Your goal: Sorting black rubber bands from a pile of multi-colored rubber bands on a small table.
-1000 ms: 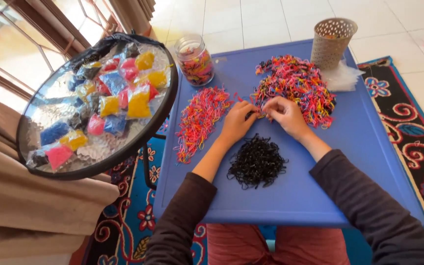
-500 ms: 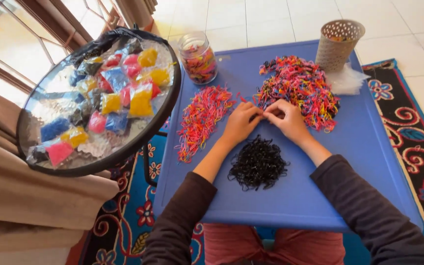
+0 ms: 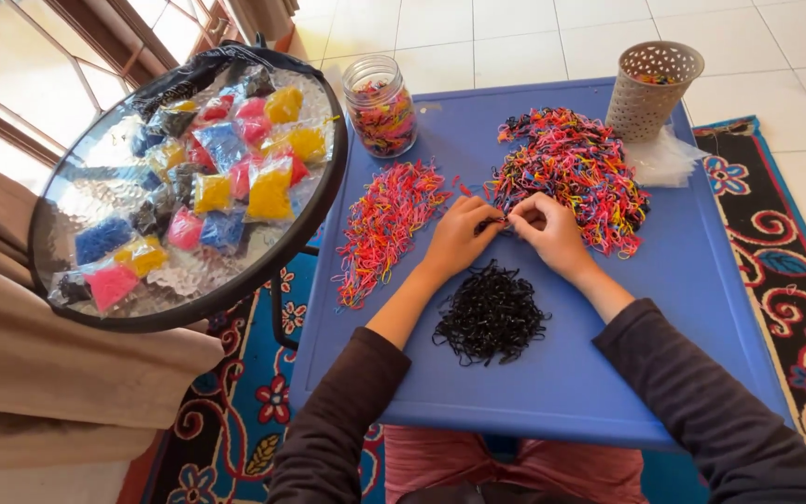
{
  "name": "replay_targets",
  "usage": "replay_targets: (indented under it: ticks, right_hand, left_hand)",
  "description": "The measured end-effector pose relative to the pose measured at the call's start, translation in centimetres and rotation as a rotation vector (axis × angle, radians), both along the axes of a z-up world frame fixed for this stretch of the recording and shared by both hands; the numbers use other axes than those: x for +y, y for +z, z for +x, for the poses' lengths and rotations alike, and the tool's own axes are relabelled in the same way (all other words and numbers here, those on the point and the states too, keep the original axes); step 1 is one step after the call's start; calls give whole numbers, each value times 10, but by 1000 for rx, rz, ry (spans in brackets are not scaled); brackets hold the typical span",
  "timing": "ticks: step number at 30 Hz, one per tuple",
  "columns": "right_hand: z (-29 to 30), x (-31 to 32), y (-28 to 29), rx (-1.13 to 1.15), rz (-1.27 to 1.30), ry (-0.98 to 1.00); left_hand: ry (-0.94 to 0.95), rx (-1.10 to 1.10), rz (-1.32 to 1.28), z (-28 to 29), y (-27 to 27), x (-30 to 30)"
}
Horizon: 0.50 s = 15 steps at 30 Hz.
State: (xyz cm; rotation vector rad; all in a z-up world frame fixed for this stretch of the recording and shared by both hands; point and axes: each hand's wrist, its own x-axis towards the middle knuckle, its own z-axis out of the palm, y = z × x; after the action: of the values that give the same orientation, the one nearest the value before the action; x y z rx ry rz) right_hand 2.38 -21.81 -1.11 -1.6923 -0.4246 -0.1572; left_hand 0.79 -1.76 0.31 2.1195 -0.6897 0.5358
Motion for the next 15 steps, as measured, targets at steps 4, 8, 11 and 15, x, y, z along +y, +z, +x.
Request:
replay_targets:
  ticks: [4, 8, 11, 15]
  right_hand:
    - [-6, -1, 11, 53, 44, -7]
    - [-17, -1, 22, 71, 83, -47]
    - [-11, -2, 15, 34, 82, -25]
    - [-34, -5, 26, -40, -31, 249]
  left_hand:
    - [30, -12, 2, -1, 3, 2]
    - [2, 49, -53, -1, -2, 3]
    - [-9, 85, -123, 8, -2, 4]
    - [-34, 126, -202, 9, -3, 6]
